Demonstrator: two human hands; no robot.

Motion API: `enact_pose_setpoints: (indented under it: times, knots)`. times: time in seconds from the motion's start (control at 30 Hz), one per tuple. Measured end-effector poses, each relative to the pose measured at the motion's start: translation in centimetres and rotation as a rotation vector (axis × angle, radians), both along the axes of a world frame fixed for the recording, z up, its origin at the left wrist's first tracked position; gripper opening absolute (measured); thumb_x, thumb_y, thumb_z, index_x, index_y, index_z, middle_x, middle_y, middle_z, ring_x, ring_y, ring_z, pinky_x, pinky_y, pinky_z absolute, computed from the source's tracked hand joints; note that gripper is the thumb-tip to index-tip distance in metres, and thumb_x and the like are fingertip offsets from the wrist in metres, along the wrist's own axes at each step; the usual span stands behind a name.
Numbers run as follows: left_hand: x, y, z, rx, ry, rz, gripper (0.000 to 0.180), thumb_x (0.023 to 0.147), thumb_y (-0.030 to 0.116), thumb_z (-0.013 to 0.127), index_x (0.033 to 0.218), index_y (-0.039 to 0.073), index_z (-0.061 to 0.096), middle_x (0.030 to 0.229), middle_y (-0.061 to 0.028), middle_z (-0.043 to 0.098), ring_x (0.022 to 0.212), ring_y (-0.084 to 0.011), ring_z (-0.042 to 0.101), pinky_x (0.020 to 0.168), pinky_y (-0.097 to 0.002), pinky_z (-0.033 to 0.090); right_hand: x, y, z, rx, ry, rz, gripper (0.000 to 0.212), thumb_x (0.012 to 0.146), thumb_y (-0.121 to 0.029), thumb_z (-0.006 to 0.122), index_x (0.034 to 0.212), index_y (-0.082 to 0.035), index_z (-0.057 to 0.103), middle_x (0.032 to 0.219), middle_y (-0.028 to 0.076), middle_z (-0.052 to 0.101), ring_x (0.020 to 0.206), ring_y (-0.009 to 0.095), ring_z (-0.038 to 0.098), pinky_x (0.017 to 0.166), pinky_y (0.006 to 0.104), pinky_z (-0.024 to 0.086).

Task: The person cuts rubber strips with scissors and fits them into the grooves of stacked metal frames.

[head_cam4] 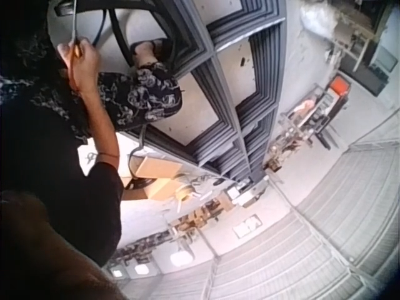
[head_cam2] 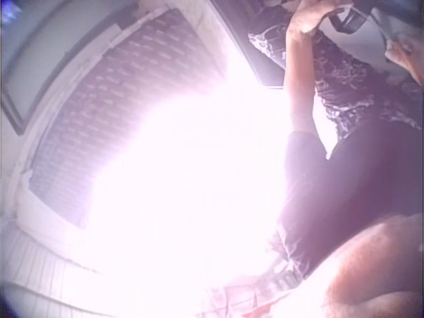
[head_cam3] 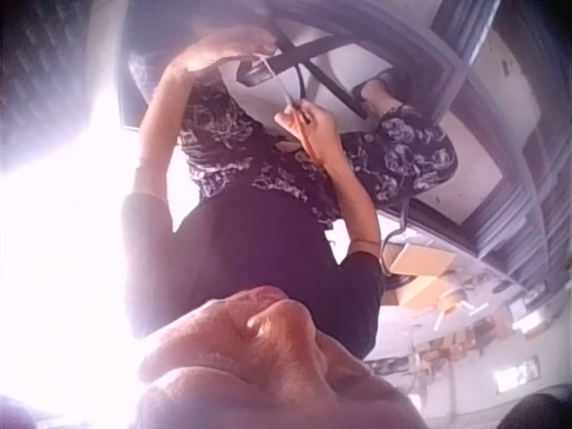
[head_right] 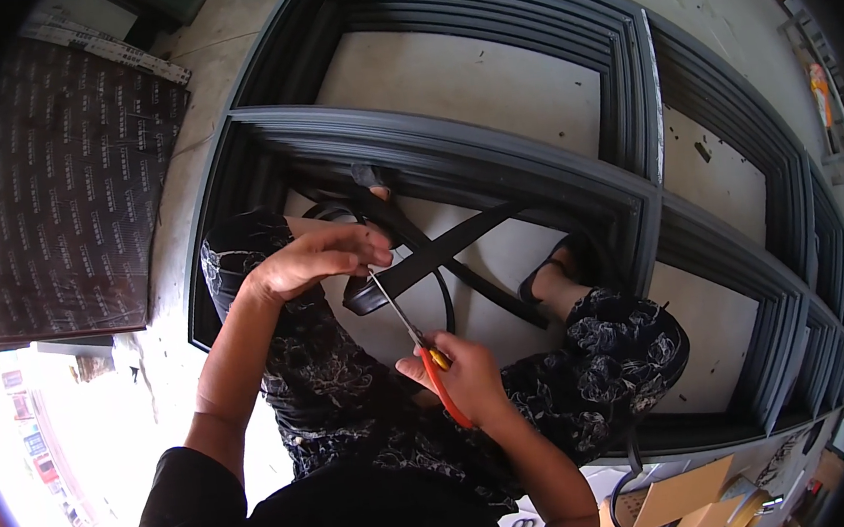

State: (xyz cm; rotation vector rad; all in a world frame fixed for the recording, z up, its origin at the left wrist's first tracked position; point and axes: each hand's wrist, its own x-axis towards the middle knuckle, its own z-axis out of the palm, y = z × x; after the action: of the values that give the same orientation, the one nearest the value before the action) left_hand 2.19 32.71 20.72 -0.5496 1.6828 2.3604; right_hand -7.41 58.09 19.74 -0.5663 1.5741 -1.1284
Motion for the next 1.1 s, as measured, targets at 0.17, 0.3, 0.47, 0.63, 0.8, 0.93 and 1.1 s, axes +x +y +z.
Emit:
enact_pose_setpoints:
  times: [0.17,0.3,0.47,0.63,0.8,0.93,1.1]
  knots:
    - [-6.1,1.5,-1.1,-0.055,-0.249,-0.139,0.055,0.088,0.029,0.058,0.127,-0.006,0.039,0.106,-0.0143,0.059,0.093,-0.0192,0.061,0.077,-0.0294,0.051,0.5,0.3,0.6,0.084,0.25,0.201,0.042,0.074,-0.041,0.073,0.089,-0.003,0.063,0.065,0.009,0.061,0.056,0.019,0.059,0.056,0.0296,0.045]
    - [-8.5,3.2,-1.4,-0.082,-0.221,-0.288,0.047,0.087,0.019,0.058,0.121,-0.008,0.041,0.08,-0.0075,0.056,0.065,-0.013,0.06,0.058,-0.0225,0.052,0.6,0.9,0.7,0.066,0.367,0.173,0.048,0.073,-0.051,0.069,0.08,-0.004,0.062,0.061,0.011,0.058,0.056,0.027,0.059,0.056,0.034,0.045]
    - [-10.4,2.6,-1.4,-0.282,-0.253,-0.146,0.05,0.083,0.015,0.058,0.127,-0.004,0.043,0.067,-0.0016,0.051,0.056,-0.0076,0.047,0.054,-0.0196,0.039,0.1,2.8,0.7,0.087,0.439,0.191,0.049,0.073,-0.05,0.07,0.08,-0.003,0.06,0.062,0.015,0.058,0.056,0.033,0.057,0.053,0.0366,0.045]
    - [-9.8,-0.2,0.5,-0.69,-0.019,-0.095,0.051,0.076,0.012,0.064,0.123,0.002,0.046,0.079,-0.0074,0.057,0.064,-0.013,0.052,0.06,-0.0234,0.043,-2.2,7.7,4.9,-0.054,0.636,-0.36,0.036,0.069,-0.03,0.078,0.089,-0.004,0.062,0.061,0.006,0.058,0.053,0.018,0.058,0.052,0.0284,0.045]
    - [-10.1,-3.9,1.5,-1.603,0.176,0.071,0.024,0.081,0.021,0.062,0.102,0.009,0.061,0.09,-0.0119,0.063,0.081,-0.0313,0.06,0.07,-0.0369,0.048,-10.0,17.4,4.9,0.2,0.824,-1.17,0.021,0.08,-0.006,0.066,0.099,-0.004,0.057,0.073,0.005,0.059,0.066,0.011,0.054,0.063,0.024,0.045]
    - [-11.1,-5.4,3.9,-1.941,0.197,0.139,0.016,0.08,0.021,0.062,0.091,0.01,0.066,0.084,-0.0063,0.06,0.085,-0.0261,0.058,0.073,-0.0371,0.046,-11.8,27.5,-3.5,0.431,1.035,-0.93,0.028,0.08,-0.002,0.062,0.106,-0.002,0.052,0.078,0.01,0.059,0.07,0.02,0.057,0.066,0.0294,0.046]
    - [-11.3,-7.5,4.7,-2.042,0.087,0.247,0.017,0.082,0.022,0.061,0.093,0.011,0.066,0.086,-0.0036,0.061,0.088,-0.0244,0.059,0.077,-0.0356,0.044,-6.8,35.6,-13.0,0.66,1.03,-0.55,0.039,0.072,-0.01,0.071,0.106,-0.006,0.052,0.087,0.016,0.06,0.081,0.035,0.058,0.07,0.0396,0.045]
